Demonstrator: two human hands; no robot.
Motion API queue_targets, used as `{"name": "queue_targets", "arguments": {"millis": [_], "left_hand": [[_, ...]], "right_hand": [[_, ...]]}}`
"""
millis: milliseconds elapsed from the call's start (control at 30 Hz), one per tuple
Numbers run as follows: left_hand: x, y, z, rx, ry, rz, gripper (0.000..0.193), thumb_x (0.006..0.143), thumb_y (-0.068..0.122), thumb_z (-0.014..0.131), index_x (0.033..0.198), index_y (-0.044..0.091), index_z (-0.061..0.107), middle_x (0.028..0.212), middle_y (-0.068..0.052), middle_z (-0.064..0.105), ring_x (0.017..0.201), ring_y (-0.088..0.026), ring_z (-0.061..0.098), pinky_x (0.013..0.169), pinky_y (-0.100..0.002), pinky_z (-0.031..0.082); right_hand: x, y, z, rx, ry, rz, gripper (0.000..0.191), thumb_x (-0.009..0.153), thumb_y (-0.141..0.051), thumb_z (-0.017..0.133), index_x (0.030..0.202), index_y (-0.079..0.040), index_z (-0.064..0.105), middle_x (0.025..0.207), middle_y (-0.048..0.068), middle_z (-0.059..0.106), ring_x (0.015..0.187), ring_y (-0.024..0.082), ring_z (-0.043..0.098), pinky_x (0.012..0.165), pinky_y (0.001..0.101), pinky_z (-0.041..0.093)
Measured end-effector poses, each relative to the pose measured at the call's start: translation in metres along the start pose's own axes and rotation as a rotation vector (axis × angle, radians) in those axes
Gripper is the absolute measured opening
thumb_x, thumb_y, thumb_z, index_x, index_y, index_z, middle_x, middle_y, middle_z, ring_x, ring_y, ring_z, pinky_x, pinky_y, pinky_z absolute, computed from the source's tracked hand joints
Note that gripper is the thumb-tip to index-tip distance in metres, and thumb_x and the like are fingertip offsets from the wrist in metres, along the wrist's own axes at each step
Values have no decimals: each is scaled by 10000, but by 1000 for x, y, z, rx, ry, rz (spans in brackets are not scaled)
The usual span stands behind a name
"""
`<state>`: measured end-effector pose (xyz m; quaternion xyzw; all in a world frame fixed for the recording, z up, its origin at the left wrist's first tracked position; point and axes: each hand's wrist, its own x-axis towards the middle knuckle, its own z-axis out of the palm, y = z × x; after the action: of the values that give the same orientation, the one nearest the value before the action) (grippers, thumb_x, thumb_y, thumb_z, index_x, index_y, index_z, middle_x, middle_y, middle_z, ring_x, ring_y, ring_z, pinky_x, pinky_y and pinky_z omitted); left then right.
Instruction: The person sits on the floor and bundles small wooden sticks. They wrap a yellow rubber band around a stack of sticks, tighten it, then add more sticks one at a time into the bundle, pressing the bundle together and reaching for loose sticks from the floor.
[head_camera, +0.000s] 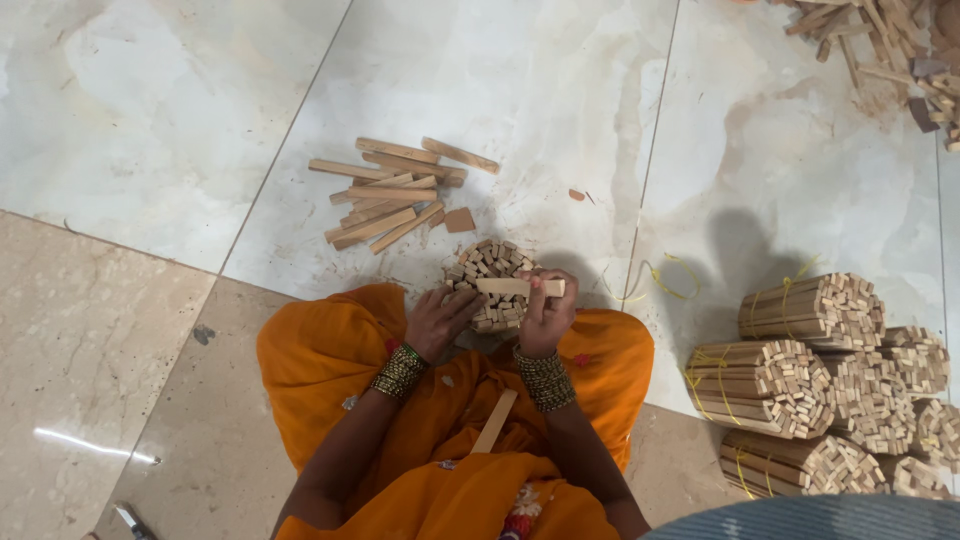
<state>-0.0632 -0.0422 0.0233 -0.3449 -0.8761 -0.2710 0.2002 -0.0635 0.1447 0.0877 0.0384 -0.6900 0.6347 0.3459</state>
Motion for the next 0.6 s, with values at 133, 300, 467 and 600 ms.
{"name": "queue_targets", "arguments": {"millis": [133, 300, 467, 600], "left_hand": [[-2, -2, 0, 40, -37, -1, 618, 822, 187, 740, 1425, 176, 601, 1401, -39, 614, 1179, -339, 564, 935, -479, 478], [-4, -4, 3, 37, -82, -18, 607, 810, 224, 741, 1402, 176, 616, 1369, -30, 617, 1132, -320, 556, 973, -474, 451], [-7, -5, 9, 96, -46, -7, 554, 842, 240, 732, 1385, 192, 634, 1400, -11, 603, 1176, -297, 545, 1030, -478, 435], [-8, -6, 9, 95, -30, -4, 455, 814, 277, 759, 1246, 221, 631, 1425, -6, 599, 1234, -309, 543, 1089, -497, 422]], "right_hand": [[2, -4, -5, -46, -32, 27, 68, 1057, 24, 518, 1118, 21, 489, 964, 157, 700, 926, 212, 747, 827, 333, 633], [-2, -4, -13, -314, -157, -70, 65, 1023, 54, 554, 1075, 27, 526, 937, 168, 741, 814, 192, 753, 650, 312, 603], [-1, 11, -3, -438, -409, -287, 68, 975, 30, 590, 1042, 32, 593, 928, 192, 753, 645, 164, 709, 460, 301, 567], [-27, 15, -2, -379, -419, -545, 61, 998, 3, 585, 1054, 25, 587, 943, 197, 730, 738, 200, 722, 545, 311, 608]]}}
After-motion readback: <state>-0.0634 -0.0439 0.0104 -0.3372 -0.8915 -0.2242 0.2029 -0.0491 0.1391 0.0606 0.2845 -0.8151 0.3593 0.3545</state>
